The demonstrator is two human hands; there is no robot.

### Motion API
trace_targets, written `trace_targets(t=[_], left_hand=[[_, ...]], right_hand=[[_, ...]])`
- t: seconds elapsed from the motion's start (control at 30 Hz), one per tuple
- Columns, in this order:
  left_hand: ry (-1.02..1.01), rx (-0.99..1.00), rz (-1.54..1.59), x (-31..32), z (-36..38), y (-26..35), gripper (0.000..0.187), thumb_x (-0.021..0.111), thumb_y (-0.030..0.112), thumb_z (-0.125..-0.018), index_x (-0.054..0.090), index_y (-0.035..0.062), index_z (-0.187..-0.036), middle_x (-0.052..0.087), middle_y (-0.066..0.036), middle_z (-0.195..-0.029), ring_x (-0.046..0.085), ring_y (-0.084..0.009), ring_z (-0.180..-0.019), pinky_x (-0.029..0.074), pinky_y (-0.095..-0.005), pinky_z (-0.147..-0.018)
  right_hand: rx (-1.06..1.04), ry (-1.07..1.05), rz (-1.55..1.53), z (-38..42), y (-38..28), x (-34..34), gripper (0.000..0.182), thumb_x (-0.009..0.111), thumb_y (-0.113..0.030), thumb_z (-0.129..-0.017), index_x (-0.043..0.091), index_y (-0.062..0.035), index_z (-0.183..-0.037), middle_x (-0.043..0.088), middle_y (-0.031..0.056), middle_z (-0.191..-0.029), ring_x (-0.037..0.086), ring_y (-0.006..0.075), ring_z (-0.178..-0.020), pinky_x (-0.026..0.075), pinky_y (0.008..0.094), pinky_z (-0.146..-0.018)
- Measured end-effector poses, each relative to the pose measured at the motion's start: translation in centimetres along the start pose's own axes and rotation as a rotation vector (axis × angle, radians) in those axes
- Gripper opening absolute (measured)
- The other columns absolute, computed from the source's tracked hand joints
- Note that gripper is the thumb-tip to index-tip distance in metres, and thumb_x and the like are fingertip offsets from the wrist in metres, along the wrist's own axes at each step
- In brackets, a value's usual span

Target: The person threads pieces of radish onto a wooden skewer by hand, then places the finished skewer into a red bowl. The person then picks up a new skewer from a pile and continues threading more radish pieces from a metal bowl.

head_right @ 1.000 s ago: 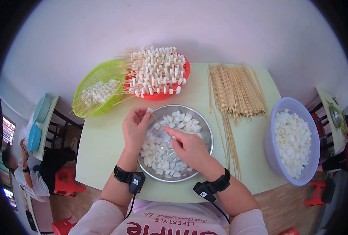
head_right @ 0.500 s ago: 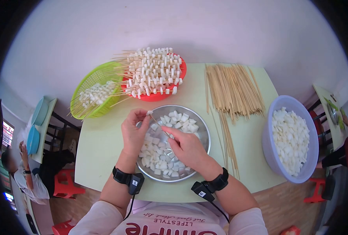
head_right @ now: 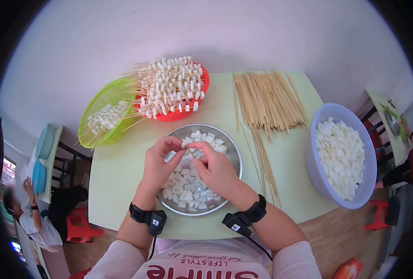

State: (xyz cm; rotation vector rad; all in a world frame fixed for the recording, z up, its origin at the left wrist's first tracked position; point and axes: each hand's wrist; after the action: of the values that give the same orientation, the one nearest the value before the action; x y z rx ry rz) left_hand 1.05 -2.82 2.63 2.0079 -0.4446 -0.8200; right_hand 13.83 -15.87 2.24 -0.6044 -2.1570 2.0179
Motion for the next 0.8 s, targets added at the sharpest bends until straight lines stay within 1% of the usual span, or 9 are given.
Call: trace_targets(t=[0.1,0.23,0.33,0.4,0.57,0.67,0.73,0.77,0.8], left_hand=[[0.101,-0.002,-0.031,0.5,-0.1,0.5,0.022,0.070,0.000,-0.080,0.065,0.0009,-0.101,0.069,-0.009,-0.087,0.069,-0.0168,-0.081,0.054,-0.0287,-0.074],[0.069,0.085,-0.146,0.1,-0.1,0.3,0.021,0.069,-0.001,-0.081,0.066,0.0012,-0.101,0.069,-0.011,-0.087,0.069,-0.0186,-0.080,0.054,-0.0292,-0.074],[0.271,0.095,-0.278,-0.6,-0.3,0.5,0.019,0.067,-0.001,-0.081,0.067,0.0006,-0.100,0.069,-0.012,-0.087,0.068,-0.0190,-0.078,0.054,-0.0293,-0.073],[0.442,0.097,-0.316,-1.2,-0.4,0.0,0.019,0.067,-0.002,-0.081,0.067,0.0002,-0.099,0.069,-0.012,-0.086,0.068,-0.0186,-0.077,0.054,-0.0288,-0.073],[0.523,0.117,-0.273,-1.5,-0.6,-0.5,0.017,0.065,-0.001,-0.084,0.066,-0.0003,-0.100,0.068,-0.006,-0.083,0.063,-0.0104,-0.076,0.051,-0.0248,-0.073],[0.536,0.125,-0.313,-1.5,-0.4,-0.6,0.015,0.065,-0.001,-0.083,0.067,-0.0001,-0.098,0.068,-0.006,-0.081,0.062,-0.0100,-0.075,0.051,-0.0247,-0.073],[0.485,0.116,-0.339,-1.6,-0.4,-0.4,0.016,0.063,-0.001,-0.086,0.064,-0.0015,-0.102,0.068,-0.006,-0.086,0.064,-0.0115,-0.080,0.051,-0.0253,-0.077],[0.480,0.111,-0.337,-1.5,-0.2,-0.5,0.016,0.063,-0.001,-0.086,0.064,-0.0015,-0.102,0.068,-0.006,-0.086,0.064,-0.0115,-0.080,0.051,-0.0253,-0.077],[0.447,0.080,-0.208,-1.3,-0.2,-0.9,0.018,0.060,-0.001,-0.088,0.062,-0.0025,-0.106,0.068,-0.008,-0.091,0.065,-0.0130,-0.086,0.050,-0.0255,-0.080]], right_hand=[[-0.018,0.006,0.031,0.1,0.0,0.0,0.033,0.057,-0.008,-0.091,0.050,-0.0077,-0.123,0.055,0.0038,-0.057,0.052,0.0123,-0.051,0.041,0.0280,-0.052],[-0.033,0.019,0.000,-0.1,0.4,0.2,0.040,0.061,-0.011,-0.090,0.049,-0.0068,-0.127,0.058,0.0053,-0.063,0.056,0.0127,-0.057,0.045,0.0281,-0.056],[0.010,-0.035,-0.024,0.0,0.1,0.1,0.045,0.063,-0.015,-0.090,0.048,-0.0056,-0.132,0.060,0.0066,-0.069,0.057,0.0130,-0.061,0.046,0.0282,-0.059],[0.034,-0.081,0.000,0.0,0.1,0.0,0.045,0.062,-0.016,-0.090,0.048,-0.0051,-0.132,0.060,0.0067,-0.069,0.057,0.0131,-0.062,0.047,0.0284,-0.060],[0.062,-0.153,0.091,-0.1,-0.6,-0.3,0.045,0.060,-0.018,-0.092,0.049,-0.0049,-0.134,0.060,0.0067,-0.069,0.058,0.0128,-0.063,0.046,0.0291,-0.060],[0.007,-0.106,0.161,0.1,0.2,-0.1,0.035,0.057,-0.018,-0.094,0.055,-0.0038,-0.125,0.061,0.0105,-0.069,0.061,0.0199,-0.064,0.047,0.0328,-0.061],[-0.075,-0.105,0.277,-0.3,1.1,-0.2,0.025,0.054,-0.020,-0.095,0.061,-0.0028,-0.113,0.063,0.0153,-0.074,0.062,0.0292,-0.067,0.047,0.0370,-0.062],[-0.067,-0.105,0.275,-0.1,0.8,-0.3,0.025,0.054,-0.020,-0.095,0.061,-0.0028,-0.113,0.063,0.0153,-0.074,0.062,0.0292,-0.067,0.047,0.0370,-0.062],[-0.070,-0.102,0.265,-0.2,0.2,-0.4,0.023,0.052,-0.020,-0.095,0.062,-0.0024,-0.108,0.063,0.0168,-0.076,0.062,0.0324,-0.069,0.047,0.0385,-0.063]])
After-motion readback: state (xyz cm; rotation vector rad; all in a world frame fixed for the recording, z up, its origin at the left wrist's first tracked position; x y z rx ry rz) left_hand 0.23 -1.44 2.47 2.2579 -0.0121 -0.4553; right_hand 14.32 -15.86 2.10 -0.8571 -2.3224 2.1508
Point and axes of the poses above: each hand's wrist, its own z-axis away from the middle knuckle, its own x-axis out of the palm, y = z × x
